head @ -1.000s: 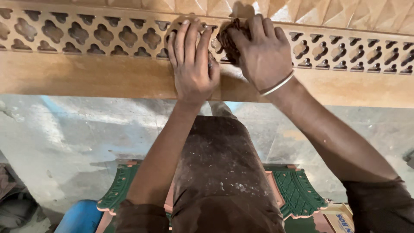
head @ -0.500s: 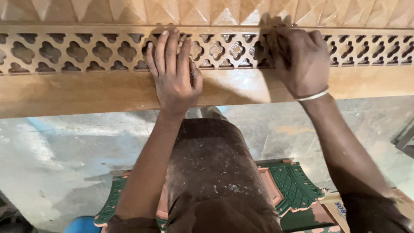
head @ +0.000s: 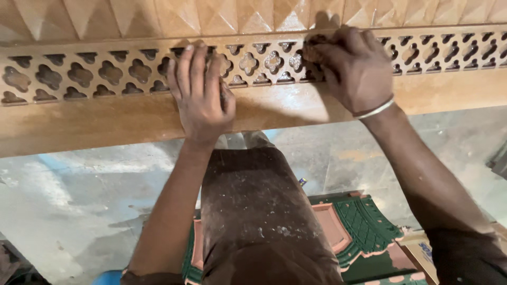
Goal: The person applies a liquid finish to a long, carved wooden panel using a cloth. They repeatedly dip the cloth into a metal can and wipe the liquid into the panel's intricate patterns and recessed areas.
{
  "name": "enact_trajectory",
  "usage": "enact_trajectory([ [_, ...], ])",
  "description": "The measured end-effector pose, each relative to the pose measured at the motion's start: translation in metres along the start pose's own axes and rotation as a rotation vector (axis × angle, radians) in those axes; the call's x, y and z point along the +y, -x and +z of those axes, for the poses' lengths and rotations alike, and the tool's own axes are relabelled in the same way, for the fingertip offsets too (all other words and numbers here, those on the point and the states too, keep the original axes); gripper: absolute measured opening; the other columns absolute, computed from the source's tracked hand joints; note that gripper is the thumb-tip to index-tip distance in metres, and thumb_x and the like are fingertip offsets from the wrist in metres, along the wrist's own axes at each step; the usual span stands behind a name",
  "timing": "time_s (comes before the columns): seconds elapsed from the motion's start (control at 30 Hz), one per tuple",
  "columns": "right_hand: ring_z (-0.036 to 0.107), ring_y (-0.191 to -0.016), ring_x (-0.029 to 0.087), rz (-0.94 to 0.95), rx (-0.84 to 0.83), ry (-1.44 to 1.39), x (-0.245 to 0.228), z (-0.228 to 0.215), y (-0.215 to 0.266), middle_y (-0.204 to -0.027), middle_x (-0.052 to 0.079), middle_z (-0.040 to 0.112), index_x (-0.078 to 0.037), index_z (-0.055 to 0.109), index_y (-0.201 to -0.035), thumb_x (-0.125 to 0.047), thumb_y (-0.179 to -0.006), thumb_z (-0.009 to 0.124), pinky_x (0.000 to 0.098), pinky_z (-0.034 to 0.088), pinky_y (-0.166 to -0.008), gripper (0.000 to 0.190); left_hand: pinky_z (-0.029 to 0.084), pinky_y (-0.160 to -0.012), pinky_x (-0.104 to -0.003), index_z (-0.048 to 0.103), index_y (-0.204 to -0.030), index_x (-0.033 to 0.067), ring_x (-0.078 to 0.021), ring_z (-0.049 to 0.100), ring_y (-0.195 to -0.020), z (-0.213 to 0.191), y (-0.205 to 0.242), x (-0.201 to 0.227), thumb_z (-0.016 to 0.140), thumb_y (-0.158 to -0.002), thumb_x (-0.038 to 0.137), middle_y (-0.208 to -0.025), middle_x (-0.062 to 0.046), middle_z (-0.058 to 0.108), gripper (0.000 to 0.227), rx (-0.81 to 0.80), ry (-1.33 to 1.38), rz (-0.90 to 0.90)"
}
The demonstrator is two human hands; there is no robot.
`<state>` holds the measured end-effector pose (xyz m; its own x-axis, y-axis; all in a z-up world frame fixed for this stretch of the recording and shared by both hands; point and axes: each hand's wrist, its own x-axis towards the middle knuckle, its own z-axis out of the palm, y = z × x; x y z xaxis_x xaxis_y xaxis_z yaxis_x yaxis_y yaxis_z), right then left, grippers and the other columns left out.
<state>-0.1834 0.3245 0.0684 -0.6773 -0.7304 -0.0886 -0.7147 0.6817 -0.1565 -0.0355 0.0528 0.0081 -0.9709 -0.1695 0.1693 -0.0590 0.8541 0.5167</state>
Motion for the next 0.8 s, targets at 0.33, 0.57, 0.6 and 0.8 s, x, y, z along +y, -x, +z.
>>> enact_trajectory([
  [0.33, 0.063, -0.099, 0.029, 0.138, 0.13, -0.284, 0.0, 0.027, 0.002, -0.113, 0.012, 0.069, -0.004, 0.068, -0.127, -0.01, -0.094, 0.077, 0.0424, 0.057, -0.089, 0.035, 0.019, -0.128, -0.056, 0.066, -0.133, -0.0009, -0.0354, 0.04, -0.148, 0.0, 0.001, 0.001, 0.062, -0.096, 0.016, -0.151, -0.019, 0.054, 0.04, -0.022, -0.053, 0.069],
  [0.57, 0.059, -0.102, 0.024, 0.071, 0.107, 0.306, -0.021, 0.027, 0.007, -0.119, 0.012, 0.063, -0.023, 0.07, -0.139, -0.029, -0.099, 0.08, 0.0372, 0.055, -0.085, 0.042, 0.018, -0.127, -0.056, 0.065, -0.133, 0.0013, -0.0364, 0.041, -0.147, -0.004, -0.003, 0.003, 0.062, -0.095, 0.016, -0.15, -0.019, 0.053, 0.041, -0.043, -0.03, 0.039],
  [0.6, 0.06, -0.102, 0.023, 0.058, 0.108, 0.418, -0.022, 0.025, 0.01, -0.119, 0.01, 0.063, -0.026, 0.069, -0.144, -0.029, -0.101, 0.079, 0.0358, 0.054, -0.086, 0.044, 0.019, -0.127, -0.056, 0.064, -0.133, 0.0015, -0.0366, 0.041, -0.147, -0.004, -0.003, 0.003, 0.062, -0.095, 0.016, -0.15, -0.019, 0.053, 0.041, -0.05, -0.033, 0.044],
  [0.8, 0.066, -0.11, 0.027, 0.238, -0.114, -0.285, 0.03, 0.005, 0.062, -0.122, 0.011, 0.066, -0.009, 0.064, -0.139, -0.014, -0.099, 0.078, 0.0423, 0.057, -0.101, 0.043, 0.021, -0.126, -0.058, 0.064, -0.133, 0.0002, -0.0385, 0.041, -0.146, -0.007, -0.005, 0.007, 0.061, -0.093, 0.017, -0.149, -0.02, 0.053, 0.043, -0.064, -0.013, 0.038],
])
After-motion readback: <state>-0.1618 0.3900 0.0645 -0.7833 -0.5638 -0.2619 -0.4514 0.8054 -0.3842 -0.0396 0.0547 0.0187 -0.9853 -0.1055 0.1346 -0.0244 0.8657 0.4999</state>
